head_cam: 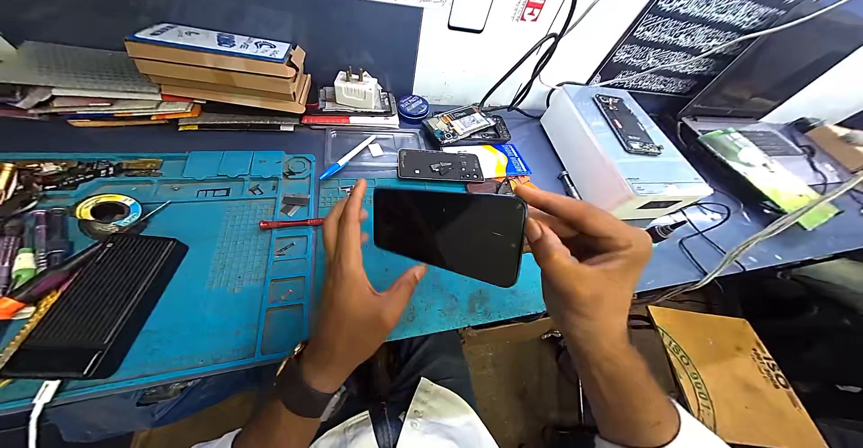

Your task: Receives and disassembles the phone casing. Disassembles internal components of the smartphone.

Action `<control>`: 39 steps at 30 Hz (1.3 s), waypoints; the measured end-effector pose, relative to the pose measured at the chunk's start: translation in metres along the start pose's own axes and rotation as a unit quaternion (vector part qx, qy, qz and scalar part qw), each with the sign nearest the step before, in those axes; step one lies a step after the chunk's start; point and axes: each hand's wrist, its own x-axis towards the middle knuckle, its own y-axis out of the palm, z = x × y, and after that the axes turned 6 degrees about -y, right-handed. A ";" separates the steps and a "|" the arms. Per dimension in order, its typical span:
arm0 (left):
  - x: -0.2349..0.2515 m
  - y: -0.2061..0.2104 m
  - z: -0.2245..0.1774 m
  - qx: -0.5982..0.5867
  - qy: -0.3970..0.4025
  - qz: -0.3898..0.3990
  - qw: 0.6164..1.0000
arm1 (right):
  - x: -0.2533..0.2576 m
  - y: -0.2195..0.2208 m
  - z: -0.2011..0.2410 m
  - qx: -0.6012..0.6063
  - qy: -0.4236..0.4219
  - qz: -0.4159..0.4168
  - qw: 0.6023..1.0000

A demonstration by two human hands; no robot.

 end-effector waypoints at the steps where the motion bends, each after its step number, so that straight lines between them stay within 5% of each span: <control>1: 0.000 0.002 -0.003 -0.132 -0.061 0.028 0.989 | -0.006 0.007 0.002 -0.033 -0.041 -0.016 0.999; 3: 0.004 0.005 -0.008 -0.374 -0.164 0.072 0.910 | -0.022 0.024 0.002 -0.073 -0.098 -0.029 0.992; 6: 0.015 0.009 -0.007 -0.491 -0.257 0.033 0.832 | -0.048 0.047 -0.007 -0.067 -0.128 -0.035 0.989; 10: 0.017 0.014 -0.010 -0.457 -0.290 -0.062 0.839 | -0.069 0.056 -0.016 -0.058 -0.123 -0.040 0.990; 24: 0.014 0.026 0.013 -0.332 -0.152 -0.109 0.924 | -0.074 0.023 -0.037 0.073 0.095 0.093 0.988; 39: 0.011 0.029 0.007 -0.328 -0.088 -0.089 0.936 | -0.061 0.031 -0.051 0.082 0.035 0.106 0.990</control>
